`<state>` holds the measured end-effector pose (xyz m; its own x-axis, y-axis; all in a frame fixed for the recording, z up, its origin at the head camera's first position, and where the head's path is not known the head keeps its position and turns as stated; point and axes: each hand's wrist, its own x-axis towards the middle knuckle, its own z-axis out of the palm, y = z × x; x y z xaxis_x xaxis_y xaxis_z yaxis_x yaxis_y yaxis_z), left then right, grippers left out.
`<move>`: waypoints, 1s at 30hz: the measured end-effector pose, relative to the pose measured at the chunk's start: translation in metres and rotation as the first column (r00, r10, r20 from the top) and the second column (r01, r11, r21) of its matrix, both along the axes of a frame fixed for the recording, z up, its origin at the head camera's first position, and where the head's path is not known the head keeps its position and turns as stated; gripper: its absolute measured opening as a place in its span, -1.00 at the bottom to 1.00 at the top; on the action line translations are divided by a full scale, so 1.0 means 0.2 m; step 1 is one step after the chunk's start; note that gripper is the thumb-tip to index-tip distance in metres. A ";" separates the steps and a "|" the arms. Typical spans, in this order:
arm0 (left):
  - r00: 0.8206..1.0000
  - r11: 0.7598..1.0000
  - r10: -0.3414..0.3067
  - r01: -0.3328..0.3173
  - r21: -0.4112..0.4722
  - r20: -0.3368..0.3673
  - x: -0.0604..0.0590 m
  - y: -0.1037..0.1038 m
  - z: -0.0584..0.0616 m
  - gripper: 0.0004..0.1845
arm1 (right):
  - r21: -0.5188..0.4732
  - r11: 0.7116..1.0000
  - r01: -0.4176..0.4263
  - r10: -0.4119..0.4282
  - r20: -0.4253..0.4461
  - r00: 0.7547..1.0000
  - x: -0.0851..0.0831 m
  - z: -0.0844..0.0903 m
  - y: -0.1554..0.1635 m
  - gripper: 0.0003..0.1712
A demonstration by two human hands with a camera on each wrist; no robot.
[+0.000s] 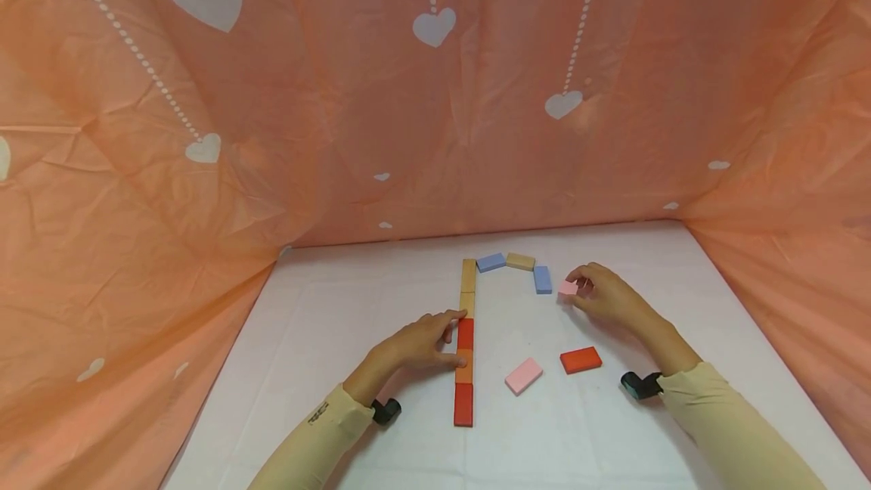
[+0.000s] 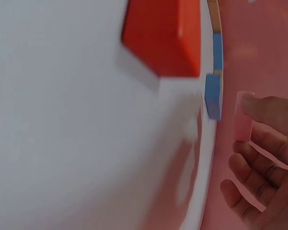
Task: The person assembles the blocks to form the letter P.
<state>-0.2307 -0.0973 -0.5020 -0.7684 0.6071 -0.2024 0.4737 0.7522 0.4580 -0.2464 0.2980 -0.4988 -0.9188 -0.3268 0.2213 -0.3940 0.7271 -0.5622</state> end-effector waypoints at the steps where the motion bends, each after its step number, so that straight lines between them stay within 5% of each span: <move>1: 1.000 1.000 0.000 0.000 0.001 0.000 0.00 0.00 0.00 -0.01 | -0.002 1.000 -0.006 0.006 -0.004 1.000 0.00 0.00 -0.01 -0.61; 30: 1.000 1.000 -0.006 0.006 -0.005 -0.003 0.00 0.00 0.01 0.00 | 0.007 0.997 -0.080 0.079 0.119 0.990 0.01 -0.01 -0.38 -0.61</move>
<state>-0.2308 -0.0963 -0.5009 -0.7655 0.6104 -0.2035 0.4792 0.7520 0.4526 -0.2453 0.2218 -0.5007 -0.9095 -0.4016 0.1077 -0.3815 0.7028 -0.6005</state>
